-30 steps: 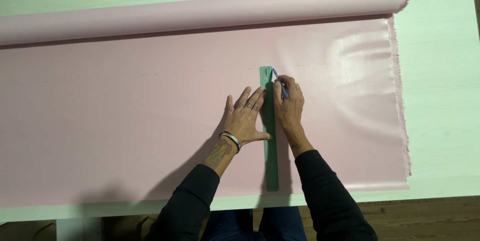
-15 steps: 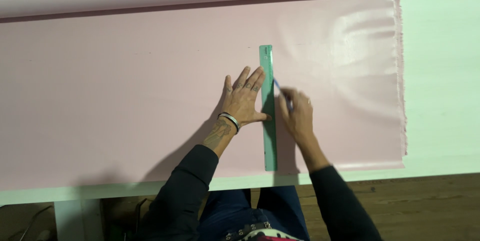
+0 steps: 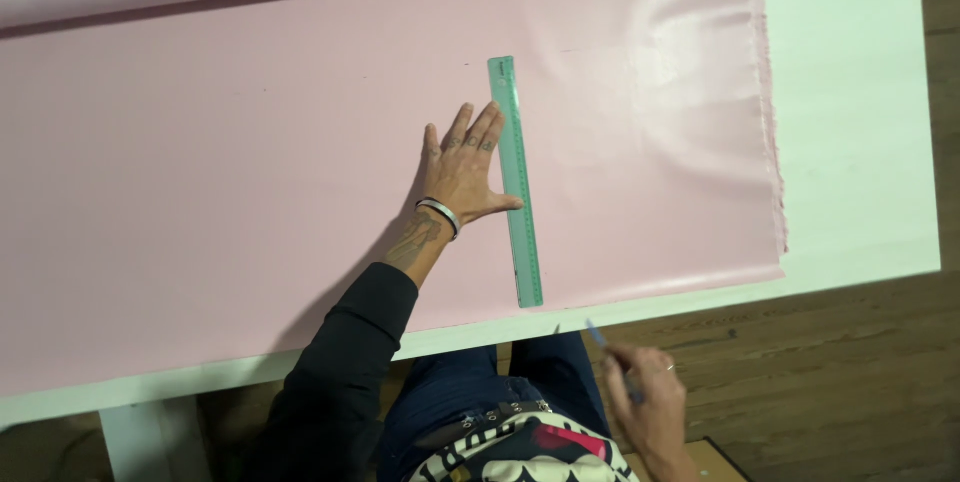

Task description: Marking measurement lines on a piece of pink leather using a ruler and a pen.

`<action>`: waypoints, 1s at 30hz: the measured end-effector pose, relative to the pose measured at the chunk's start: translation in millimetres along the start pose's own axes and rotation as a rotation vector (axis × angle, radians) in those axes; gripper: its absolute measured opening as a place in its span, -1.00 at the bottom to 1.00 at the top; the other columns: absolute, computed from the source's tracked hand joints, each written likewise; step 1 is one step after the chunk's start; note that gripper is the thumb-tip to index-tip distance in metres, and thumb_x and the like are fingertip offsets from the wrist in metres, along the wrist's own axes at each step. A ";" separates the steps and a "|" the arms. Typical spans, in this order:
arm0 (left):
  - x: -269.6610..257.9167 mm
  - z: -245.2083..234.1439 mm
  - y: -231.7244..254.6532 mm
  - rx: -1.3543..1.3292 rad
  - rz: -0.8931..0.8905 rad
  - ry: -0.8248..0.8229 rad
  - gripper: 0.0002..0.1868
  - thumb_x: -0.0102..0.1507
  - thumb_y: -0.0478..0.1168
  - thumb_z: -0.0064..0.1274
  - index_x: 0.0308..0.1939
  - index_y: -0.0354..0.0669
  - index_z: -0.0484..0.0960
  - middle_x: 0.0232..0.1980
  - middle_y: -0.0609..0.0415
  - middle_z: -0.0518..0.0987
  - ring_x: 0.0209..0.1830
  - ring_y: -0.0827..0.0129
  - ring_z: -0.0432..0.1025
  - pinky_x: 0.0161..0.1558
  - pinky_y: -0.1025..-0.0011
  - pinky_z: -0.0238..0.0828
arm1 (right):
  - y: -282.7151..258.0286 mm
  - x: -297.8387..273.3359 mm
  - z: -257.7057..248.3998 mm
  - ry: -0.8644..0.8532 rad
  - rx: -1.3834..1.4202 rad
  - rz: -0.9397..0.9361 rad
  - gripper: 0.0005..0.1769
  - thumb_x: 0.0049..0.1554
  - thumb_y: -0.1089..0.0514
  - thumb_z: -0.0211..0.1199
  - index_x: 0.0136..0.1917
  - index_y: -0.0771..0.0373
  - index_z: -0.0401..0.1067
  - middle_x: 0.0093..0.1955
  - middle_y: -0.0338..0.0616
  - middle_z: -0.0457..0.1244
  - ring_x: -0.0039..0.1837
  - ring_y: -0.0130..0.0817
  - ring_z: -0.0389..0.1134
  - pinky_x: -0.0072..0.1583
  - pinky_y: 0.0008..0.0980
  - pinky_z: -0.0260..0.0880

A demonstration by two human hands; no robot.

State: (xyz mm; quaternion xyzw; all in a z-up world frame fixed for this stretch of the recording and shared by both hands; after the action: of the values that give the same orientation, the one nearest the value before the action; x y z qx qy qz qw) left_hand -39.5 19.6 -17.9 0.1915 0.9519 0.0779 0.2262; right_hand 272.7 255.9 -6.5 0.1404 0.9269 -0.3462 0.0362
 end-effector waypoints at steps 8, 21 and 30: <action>-27.6 8.9 9.5 0.013 0.023 -0.004 0.43 -0.13 0.61 0.18 0.61 0.15 -0.17 0.69 0.27 -0.21 0.67 0.22 -0.36 0.50 -0.34 -0.37 | -53.3 14.4 -18.5 0.124 -0.007 -0.129 -0.79 0.07 0.17 0.34 0.00 0.22 0.52 -0.17 -0.13 0.40 -0.12 -0.29 0.42 0.14 -0.20 0.37; -41.9 27.9 20.4 -0.030 0.025 -0.004 0.47 -0.15 0.60 0.22 0.61 0.17 -0.22 0.69 0.26 -0.24 0.67 0.19 -0.39 0.49 -0.42 -0.42 | -57.2 9.3 25.9 -0.005 -0.071 -0.249 -0.72 0.03 0.18 0.37 0.04 0.23 0.51 -0.08 -0.12 0.40 -0.06 -0.19 0.40 0.23 -0.07 0.28; -41.0 29.1 20.4 -0.016 0.024 -0.022 0.46 -0.14 0.62 0.20 0.60 0.19 -0.24 0.68 0.26 -0.25 0.66 0.20 -0.40 0.49 -0.41 -0.42 | -61.3 12.7 34.2 -0.046 -0.062 -0.241 -0.76 0.07 0.17 0.35 0.04 0.18 0.51 -0.11 -0.18 0.41 -0.06 -0.27 0.42 0.23 -0.10 0.28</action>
State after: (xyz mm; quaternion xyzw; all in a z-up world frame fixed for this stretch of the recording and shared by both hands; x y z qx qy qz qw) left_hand 14.4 23.7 -22.4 0.2018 0.9464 0.0861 0.2371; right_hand 242.0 192.4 4.2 0.0191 0.9462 -0.3225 0.0198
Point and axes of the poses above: each hand's wrist, its own x-axis towards the middle knuckle, its own z-axis out of the palm, y = z × x, the point moved 5 cm from there along x, towards the middle knuckle
